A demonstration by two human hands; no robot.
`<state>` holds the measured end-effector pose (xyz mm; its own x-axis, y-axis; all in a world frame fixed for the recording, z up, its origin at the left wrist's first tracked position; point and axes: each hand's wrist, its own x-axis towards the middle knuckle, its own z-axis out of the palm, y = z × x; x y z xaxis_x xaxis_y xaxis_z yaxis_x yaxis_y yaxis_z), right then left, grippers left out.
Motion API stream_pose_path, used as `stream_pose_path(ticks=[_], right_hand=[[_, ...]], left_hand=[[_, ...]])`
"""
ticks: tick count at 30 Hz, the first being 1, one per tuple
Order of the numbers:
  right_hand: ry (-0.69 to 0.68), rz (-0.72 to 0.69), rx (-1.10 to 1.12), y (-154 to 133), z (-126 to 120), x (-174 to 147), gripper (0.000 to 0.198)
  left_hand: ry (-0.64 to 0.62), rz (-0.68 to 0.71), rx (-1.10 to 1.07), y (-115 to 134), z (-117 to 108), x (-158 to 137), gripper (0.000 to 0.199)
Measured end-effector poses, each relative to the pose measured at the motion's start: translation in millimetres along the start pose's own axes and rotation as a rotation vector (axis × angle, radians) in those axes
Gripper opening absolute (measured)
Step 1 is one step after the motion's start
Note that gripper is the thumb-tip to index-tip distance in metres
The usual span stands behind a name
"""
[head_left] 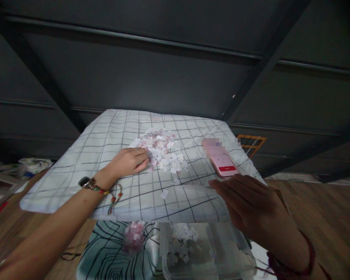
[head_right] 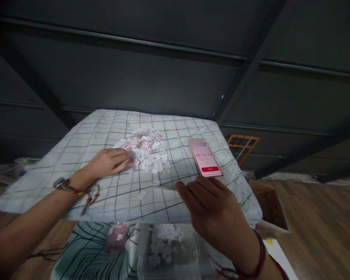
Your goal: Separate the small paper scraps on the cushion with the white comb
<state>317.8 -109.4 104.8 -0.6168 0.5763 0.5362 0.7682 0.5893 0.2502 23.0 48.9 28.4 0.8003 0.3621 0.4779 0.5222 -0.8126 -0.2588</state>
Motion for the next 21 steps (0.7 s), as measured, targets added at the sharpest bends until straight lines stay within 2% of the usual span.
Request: stream_pose_path(ticks=[8,16,21], right_hand=[[0.001,-0.003,-0.011,3,6,1,0.026],[0.004,-0.005,0.050,-3,-3,3,0.025],[0.046,-0.055,0.094,-9,8,16,0.030]], left_hand=[[-0.004,-0.002,0.004,1,-1,0,0.033],[0.010,0.000,0.012,-1,0,-1,0.033],[-0.003,-0.001,0.007,-1,0,0,0.033]])
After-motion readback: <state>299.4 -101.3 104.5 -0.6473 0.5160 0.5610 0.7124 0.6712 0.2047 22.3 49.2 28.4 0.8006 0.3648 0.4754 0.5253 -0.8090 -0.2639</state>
